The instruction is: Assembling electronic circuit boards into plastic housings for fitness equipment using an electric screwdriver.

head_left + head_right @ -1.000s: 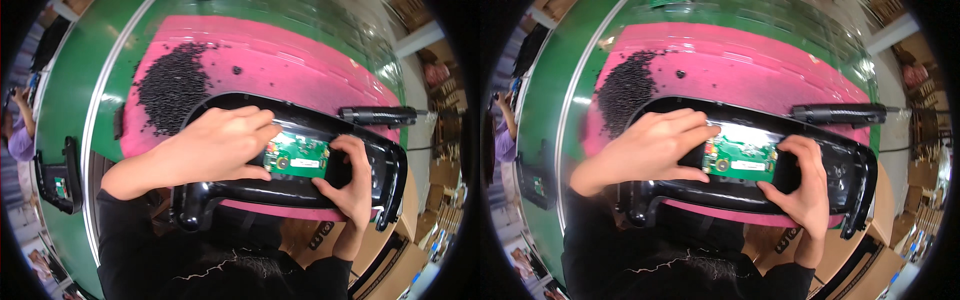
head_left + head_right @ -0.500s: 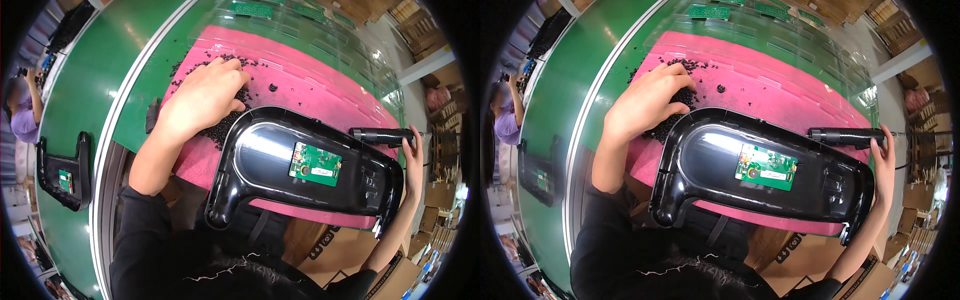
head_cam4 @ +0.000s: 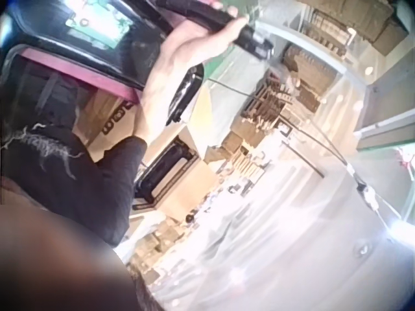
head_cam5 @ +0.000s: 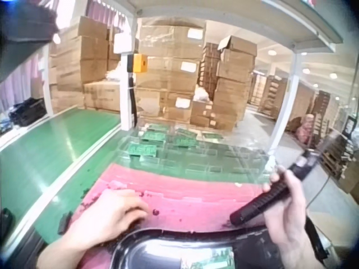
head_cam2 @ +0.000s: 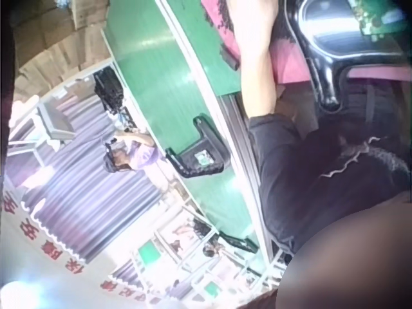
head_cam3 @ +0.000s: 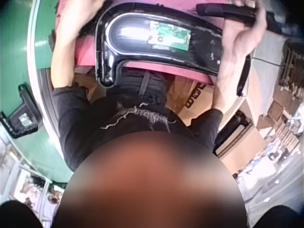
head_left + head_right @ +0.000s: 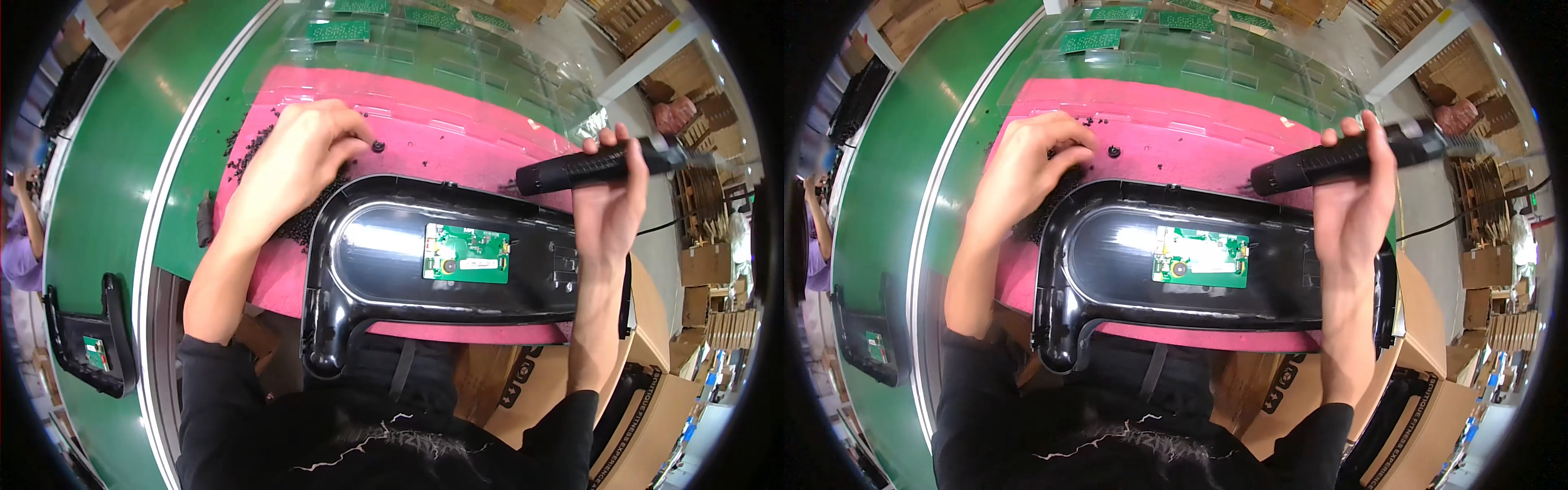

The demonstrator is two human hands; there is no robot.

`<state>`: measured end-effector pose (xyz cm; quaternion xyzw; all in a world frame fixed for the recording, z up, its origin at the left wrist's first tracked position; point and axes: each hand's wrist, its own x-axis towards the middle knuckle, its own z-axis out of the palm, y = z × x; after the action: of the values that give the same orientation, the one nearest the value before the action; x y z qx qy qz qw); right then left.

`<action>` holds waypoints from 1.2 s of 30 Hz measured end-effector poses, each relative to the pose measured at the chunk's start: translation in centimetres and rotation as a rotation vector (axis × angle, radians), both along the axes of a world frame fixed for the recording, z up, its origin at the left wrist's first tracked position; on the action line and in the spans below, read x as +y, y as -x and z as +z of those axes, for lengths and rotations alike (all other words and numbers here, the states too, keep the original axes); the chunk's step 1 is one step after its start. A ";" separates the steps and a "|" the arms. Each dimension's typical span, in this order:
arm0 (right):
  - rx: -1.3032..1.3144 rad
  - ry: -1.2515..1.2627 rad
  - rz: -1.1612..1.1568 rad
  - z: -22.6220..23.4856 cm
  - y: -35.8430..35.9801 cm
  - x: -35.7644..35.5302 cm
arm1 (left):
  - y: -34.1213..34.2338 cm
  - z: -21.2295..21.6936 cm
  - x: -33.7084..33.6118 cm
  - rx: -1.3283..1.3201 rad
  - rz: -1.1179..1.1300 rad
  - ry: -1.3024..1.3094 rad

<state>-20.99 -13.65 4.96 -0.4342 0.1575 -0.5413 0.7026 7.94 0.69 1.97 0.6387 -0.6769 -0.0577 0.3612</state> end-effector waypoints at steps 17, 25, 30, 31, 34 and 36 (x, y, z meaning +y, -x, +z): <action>-0.356 0.034 0.312 0.7 -1.9 6.8 | 5.4 -0.4 0.1 1.123 -0.473 -0.328; -0.364 0.178 0.240 1.6 -1.3 7.2 | 5.3 -0.2 0.3 0.942 -0.421 -0.294; -0.355 0.182 0.230 1.3 -1.4 6.9 | 5.3 -0.6 0.1 0.941 -0.440 -0.212; -0.341 0.183 0.221 1.2 -1.5 6.9 | 5.3 -0.7 0.1 0.959 -0.421 -0.218; -0.326 0.178 0.211 1.2 -1.5 7.0 | 5.3 -0.8 0.0 0.873 -0.437 -0.180; -0.324 0.172 0.210 1.2 -1.5 7.0 | 5.2 -0.7 0.0 0.799 -0.457 -0.154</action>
<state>-19.48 -6.66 6.18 -0.4136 -0.0503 -0.5395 0.7316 2.75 0.67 1.29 0.4259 -0.6020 -0.4273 0.5231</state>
